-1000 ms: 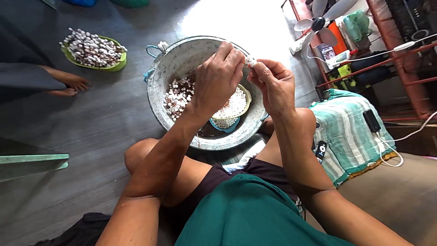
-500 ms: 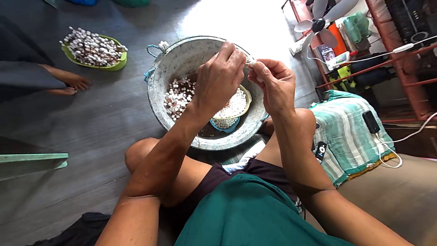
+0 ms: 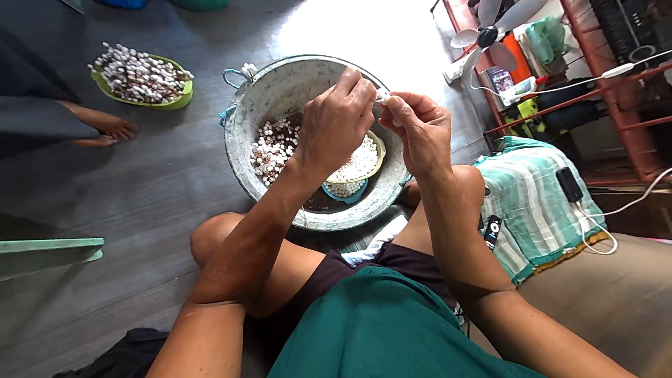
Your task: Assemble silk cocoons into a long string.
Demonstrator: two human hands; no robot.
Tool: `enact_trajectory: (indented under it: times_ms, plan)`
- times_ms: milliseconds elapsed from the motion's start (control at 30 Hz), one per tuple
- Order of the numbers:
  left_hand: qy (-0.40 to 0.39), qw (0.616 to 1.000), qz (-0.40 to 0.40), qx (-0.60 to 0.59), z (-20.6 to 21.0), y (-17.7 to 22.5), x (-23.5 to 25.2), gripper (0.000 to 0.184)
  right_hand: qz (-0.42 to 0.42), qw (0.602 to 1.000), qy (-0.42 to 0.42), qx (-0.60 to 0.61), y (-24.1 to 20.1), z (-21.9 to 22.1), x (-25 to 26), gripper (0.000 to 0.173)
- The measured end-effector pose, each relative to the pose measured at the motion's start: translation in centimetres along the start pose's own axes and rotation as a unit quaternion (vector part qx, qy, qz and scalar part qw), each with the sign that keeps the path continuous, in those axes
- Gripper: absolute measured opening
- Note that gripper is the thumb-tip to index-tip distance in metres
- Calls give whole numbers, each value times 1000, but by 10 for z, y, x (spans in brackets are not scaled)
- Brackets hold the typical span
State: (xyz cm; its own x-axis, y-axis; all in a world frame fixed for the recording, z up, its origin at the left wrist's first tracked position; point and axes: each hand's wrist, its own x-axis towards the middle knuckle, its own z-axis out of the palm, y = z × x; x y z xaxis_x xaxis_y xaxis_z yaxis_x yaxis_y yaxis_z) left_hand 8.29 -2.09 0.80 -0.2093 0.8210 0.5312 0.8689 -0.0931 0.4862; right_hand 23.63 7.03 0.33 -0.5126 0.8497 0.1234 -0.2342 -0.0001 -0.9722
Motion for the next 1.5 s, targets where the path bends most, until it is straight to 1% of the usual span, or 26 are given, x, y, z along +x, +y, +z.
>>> enact_trajectory:
  times_ms: [133, 333, 467, 533, 800, 1100, 1500]
  plan:
    - [-6, 1000, 2, 0, 0, 0, 0, 20, -3, 1000, -1, -2, 0, -1, 0, 14]
    - [-21, 1000, -13, 3, 1, -1, -1, 17, -45, 997, -14, -61, 3, -3, -1, 16]
    - [-25, 999, -25, -17, 0, -4, 0, 16, -63, 995, -39, -70, -1, -4, -3, 19]
    - [-26, 999, -25, -29, 1, -5, 0, 16, -74, 993, -35, -82, 0, -4, -3, 19]
    - [-43, 997, -18, -58, 3, -6, -1, 19, -62, 993, -11, -97, 1, -7, -1, 18]
    - [-20, 999, -17, -39, 5, -7, 0, 16, -69, 991, -20, -112, 4, -1, 0, 16]
    - [-23, 999, -28, -21, 3, -8, -1, 16, -110, 984, -28, -139, 6, 5, 2, 14]
